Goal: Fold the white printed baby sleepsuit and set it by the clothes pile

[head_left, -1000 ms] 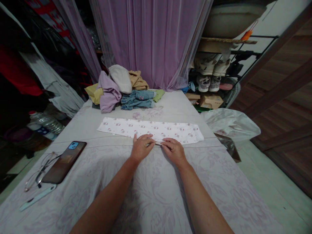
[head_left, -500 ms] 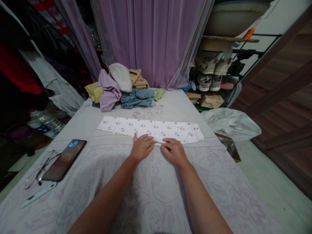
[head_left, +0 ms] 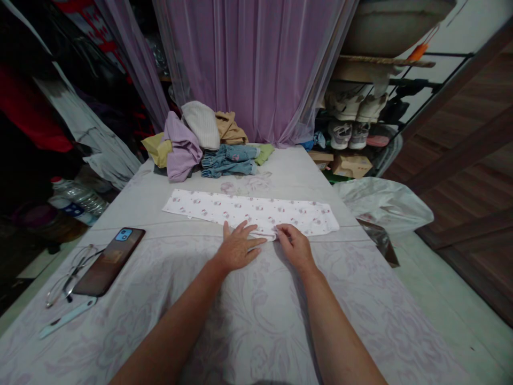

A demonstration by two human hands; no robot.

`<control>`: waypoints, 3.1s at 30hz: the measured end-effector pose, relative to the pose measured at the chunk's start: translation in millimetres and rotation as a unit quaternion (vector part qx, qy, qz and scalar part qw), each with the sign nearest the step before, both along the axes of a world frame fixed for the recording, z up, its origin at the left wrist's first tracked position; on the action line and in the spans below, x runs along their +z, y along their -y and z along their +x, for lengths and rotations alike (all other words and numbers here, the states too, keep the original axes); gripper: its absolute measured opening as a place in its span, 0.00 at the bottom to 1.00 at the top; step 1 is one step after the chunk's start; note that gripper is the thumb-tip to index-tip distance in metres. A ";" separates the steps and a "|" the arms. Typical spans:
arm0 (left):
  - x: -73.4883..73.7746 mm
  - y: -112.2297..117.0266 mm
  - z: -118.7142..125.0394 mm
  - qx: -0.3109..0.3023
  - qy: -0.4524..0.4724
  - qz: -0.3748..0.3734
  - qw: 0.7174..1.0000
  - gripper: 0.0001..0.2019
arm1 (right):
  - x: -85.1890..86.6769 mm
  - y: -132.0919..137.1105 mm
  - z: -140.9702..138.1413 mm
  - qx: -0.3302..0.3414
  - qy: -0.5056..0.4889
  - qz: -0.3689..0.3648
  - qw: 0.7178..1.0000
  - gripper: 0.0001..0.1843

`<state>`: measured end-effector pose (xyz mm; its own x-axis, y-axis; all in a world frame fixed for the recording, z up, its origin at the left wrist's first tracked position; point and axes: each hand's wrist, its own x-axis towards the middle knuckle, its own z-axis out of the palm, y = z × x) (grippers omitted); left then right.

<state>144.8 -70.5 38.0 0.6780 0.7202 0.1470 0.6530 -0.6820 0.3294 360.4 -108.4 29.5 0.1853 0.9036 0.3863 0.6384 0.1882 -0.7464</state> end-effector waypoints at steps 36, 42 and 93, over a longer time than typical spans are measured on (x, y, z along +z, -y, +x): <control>-14.6 -19.9 -1.9 0.053 0.182 0.001 0.982 0.14 | 1.1 0.5 5.5 0.082 0.122 0.011 0.989 0.08; -4.5 -21.5 0.8 0.061 0.129 0.005 0.990 0.08 | 4.4 0.4 4.8 0.084 0.111 -0.003 0.990 0.08; 0.5 7.5 28.3 0.010 0.002 0.022 1.000 0.19 | 1.5 -4.5 55.9 -0.260 0.133 0.085 0.952 0.13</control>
<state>173.1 -78.0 38.5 0.6634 0.7259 0.1818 0.6648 -0.6832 0.3021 416.3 -103.9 31.0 0.4662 0.6359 0.6150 0.8407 -0.1020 -0.5319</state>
